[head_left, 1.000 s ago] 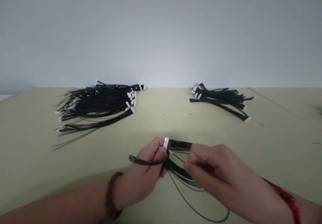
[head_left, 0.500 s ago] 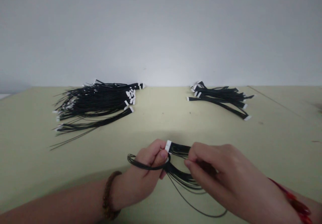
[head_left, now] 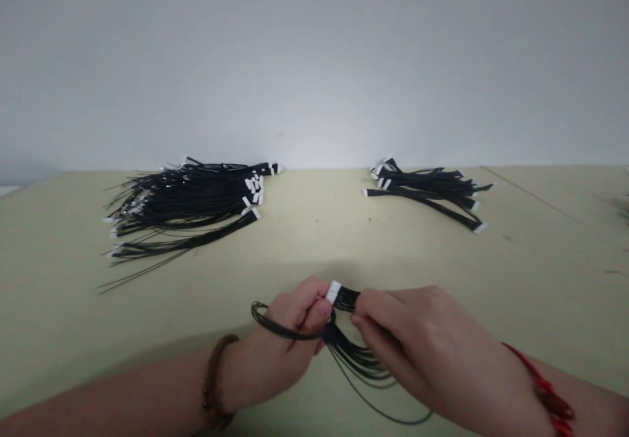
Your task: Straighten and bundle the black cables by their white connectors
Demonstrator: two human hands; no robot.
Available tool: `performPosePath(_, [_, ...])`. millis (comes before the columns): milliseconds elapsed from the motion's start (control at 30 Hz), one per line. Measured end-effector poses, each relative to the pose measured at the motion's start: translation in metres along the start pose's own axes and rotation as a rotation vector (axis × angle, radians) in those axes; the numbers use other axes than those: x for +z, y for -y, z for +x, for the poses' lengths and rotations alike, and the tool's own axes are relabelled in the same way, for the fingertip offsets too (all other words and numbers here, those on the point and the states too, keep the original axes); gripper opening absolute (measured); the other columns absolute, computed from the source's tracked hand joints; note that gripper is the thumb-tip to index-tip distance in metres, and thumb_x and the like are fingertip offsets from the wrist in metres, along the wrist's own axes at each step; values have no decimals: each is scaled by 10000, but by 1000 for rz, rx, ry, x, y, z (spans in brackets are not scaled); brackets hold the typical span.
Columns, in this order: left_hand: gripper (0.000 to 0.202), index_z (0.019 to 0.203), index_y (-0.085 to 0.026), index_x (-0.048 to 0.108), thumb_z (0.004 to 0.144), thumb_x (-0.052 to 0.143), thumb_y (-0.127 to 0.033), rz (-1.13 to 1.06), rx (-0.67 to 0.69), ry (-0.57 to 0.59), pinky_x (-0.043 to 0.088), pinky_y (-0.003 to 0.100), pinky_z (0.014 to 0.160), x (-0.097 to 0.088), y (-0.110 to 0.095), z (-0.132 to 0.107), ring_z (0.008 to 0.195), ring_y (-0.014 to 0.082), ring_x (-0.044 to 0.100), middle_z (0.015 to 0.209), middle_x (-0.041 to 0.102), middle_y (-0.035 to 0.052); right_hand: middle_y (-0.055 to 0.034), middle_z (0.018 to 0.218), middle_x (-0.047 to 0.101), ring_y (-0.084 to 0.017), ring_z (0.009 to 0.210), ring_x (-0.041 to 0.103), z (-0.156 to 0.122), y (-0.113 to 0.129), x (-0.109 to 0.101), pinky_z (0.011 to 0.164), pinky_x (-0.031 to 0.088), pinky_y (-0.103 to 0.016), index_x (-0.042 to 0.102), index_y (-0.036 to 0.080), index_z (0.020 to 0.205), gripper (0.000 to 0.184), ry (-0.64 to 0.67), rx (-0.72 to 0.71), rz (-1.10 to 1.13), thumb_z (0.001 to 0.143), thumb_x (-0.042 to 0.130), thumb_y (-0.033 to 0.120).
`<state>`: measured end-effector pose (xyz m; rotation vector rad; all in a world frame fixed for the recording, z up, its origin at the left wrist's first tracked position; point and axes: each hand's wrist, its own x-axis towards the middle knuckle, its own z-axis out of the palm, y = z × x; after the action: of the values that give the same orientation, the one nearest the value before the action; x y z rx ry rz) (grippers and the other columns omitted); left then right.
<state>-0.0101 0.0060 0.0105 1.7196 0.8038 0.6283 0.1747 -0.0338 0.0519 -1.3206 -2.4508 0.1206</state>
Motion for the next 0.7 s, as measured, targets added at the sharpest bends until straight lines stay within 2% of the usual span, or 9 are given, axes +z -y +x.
performPosePath(133, [294,801,-163,482,883,308,-386,110,1,-35,289,150,510,-1,2,3,498,17,367,557,422,-64,-37,756,549,-158,672,484,7,-6,1,600,332,-288,539,152,821,171,-126,95,30,820,506,320])
performPosePath(233, [302,822,-171,498,893,269,-354,288,21,-49,352,160,562,0,5,7,554,32,430,625,508,-39,-47,777,595,-137,715,535,16,-19,8,648,404,-267,591,125,836,210,40,67,351,859,475,298])
performPosePath(300, [287,911,-179,526,894,265,-298,519,117,-76,436,196,690,2,6,8,740,72,538,827,609,13,6,614,597,-85,562,545,24,-35,15,559,418,-201,623,142,731,336,128,-11,454,919,382,283])
performPosePath(367, [276,1083,-174,509,866,360,-257,871,301,-151,466,277,846,5,4,6,1017,150,536,1109,590,70,-3,598,617,-84,529,567,32,-57,18,536,440,-195,627,122,744,425,14,1,448,953,295,286])
performPosePath(400, [309,1134,-156,490,850,398,-237,1030,420,-190,467,295,884,6,0,3,1081,168,514,1176,565,84,-30,654,641,-99,567,590,35,-69,16,562,460,-215,624,107,795,440,-90,24,430,961,258,286])
performPosePath(467, [314,1129,-144,499,822,460,-197,1221,680,-213,464,275,922,5,-10,-2,1094,152,512,1174,580,60,-117,897,657,-161,803,622,37,-90,6,714,481,-309,594,84,965,422,-361,64,364,965,223,284])
performPosePath(533, [275,1062,-161,526,788,513,-144,1237,872,-256,422,252,990,1,-23,-6,1131,133,487,1156,590,23,-158,1113,591,-218,1074,530,35,-101,-10,908,396,-413,560,96,1090,342,-549,1,295,945,301,265])
performPosePath(600, [393,1130,-146,470,753,581,-162,1194,883,-384,341,302,1083,-6,-36,-1,1273,176,363,1282,490,64,-121,1195,559,-220,1190,439,30,-95,-28,1011,296,-435,566,144,1126,283,-587,-171,248,895,421,217])
performPosePath(700, [785,1327,-82,234,717,637,-369,1089,712,-485,215,471,1147,-9,-51,18,1385,274,129,1456,186,177,-58,1140,604,-180,1138,491,24,-55,-45,1012,324,-390,578,192,1110,281,-517,-469,256,848,480,177])
